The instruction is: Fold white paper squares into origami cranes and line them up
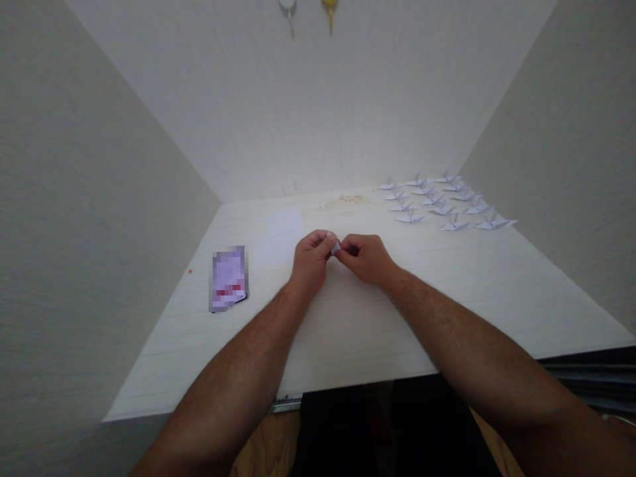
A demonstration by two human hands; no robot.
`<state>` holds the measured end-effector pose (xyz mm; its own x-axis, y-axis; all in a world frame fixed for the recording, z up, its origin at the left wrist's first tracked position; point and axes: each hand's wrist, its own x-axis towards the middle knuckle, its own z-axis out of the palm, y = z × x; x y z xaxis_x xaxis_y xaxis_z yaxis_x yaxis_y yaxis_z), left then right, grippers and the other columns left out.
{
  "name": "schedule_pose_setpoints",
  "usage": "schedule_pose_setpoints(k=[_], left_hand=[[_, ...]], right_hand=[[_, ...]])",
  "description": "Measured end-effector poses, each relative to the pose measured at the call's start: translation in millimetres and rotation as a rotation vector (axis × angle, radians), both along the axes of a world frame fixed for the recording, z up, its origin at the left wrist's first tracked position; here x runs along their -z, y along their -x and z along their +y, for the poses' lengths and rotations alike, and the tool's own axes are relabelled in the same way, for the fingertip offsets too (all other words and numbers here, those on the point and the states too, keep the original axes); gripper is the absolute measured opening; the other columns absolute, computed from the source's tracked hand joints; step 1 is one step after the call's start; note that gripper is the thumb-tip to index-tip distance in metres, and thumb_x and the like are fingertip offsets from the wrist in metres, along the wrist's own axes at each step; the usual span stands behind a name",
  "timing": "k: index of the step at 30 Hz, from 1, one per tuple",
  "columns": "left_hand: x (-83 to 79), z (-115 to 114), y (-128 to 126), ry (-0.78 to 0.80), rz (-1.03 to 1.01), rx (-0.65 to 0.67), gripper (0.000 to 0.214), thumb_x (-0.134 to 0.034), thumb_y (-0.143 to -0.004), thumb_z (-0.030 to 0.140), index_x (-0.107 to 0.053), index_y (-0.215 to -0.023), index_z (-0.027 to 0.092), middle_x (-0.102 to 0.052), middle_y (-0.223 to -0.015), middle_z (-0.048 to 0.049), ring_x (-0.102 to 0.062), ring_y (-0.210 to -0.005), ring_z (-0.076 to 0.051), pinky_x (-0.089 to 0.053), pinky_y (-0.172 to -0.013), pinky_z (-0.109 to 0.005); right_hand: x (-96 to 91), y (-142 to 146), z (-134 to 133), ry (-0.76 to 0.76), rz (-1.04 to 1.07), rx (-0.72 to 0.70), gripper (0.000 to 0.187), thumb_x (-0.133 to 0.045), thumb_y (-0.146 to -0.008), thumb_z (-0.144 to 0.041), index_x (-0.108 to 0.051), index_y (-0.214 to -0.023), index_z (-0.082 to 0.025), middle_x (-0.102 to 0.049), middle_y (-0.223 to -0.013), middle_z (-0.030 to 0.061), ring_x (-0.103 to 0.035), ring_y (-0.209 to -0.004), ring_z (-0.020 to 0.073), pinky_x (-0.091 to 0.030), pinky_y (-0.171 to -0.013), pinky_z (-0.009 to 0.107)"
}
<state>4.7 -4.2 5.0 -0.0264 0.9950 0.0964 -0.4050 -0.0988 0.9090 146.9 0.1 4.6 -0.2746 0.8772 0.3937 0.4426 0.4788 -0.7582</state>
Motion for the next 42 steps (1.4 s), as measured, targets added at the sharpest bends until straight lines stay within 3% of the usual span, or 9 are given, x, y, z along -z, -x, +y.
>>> schedule_pose_setpoints(k=[7, 21, 34, 39, 42], left_hand=[[1.6, -0.3, 3.1, 0.023, 0.011, 0.076, 0.018, -0.080, -0.064, 0.024, -0.069, -0.076, 0.016, -0.067, -0.076, -0.0006, -0.059, -0.068, -0.011, -0.048, -0.068, -0.026], [-2.5, -2.8, 1.6, 0.052, -0.043, 0.024, 0.009, -0.073, -0.062, 0.016, -0.064, -0.064, 0.017, -0.063, -0.067, 0.0008, -0.055, -0.063, -0.010, -0.043, -0.064, -0.024], [-2.4, -2.7, 1.8, 0.062, -0.026, 0.021, 0.013, -0.075, -0.060, 0.019, -0.062, -0.065, 0.016, -0.063, -0.069, 0.0006, -0.056, -0.066, -0.010, -0.044, -0.066, -0.026], [-1.5, -2.8, 1.6, 0.102, -0.010, 0.039, 0.022, -0.081, -0.061, 0.025, -0.068, -0.076, 0.016, -0.067, -0.082, -0.0015, -0.061, -0.074, -0.012, -0.049, -0.072, -0.029], [0.4, -1.4, 2.3, 0.114, 0.018, 0.002, 0.022, -0.083, -0.059, 0.023, -0.066, -0.071, 0.015, -0.065, -0.074, 0.0002, -0.059, -0.068, -0.011, -0.048, -0.067, -0.027]], right_hand=[[2.2, -2.0, 2.0, 0.014, 0.029, 0.027, 0.026, -0.064, -0.081, -0.035, -0.063, -0.064, -0.016, -0.055, -0.055, -0.0031, -0.042, -0.052, 0.0079, -0.032, -0.052, 0.023], [-1.3, -0.8, -1.5, 0.019, 0.016, -0.041, 0.020, -0.062, -0.080, -0.029, -0.061, -0.064, -0.017, -0.055, -0.056, -0.0035, -0.042, -0.053, 0.0079, -0.034, -0.055, 0.024], [-3.2, -2.4, -1.7, 0.045, 0.052, -0.060, 0.021, -0.062, -0.078, -0.028, -0.060, -0.061, -0.017, -0.052, -0.054, -0.0046, -0.041, -0.053, 0.0077, -0.032, -0.053, 0.023], [-0.9, -4.2, 0.8, 0.042, 0.044, -0.016, 0.019, -0.062, -0.078, -0.029, -0.062, -0.063, -0.017, -0.054, -0.055, -0.0038, -0.043, -0.053, 0.0082, -0.033, -0.054, 0.024], [0.5, -4.7, 2.1, 0.042, 0.047, 0.000, 0.019, -0.063, -0.076, -0.028, -0.059, -0.061, -0.017, -0.053, -0.054, -0.0041, -0.042, -0.053, 0.0083, -0.033, -0.054, 0.024]])
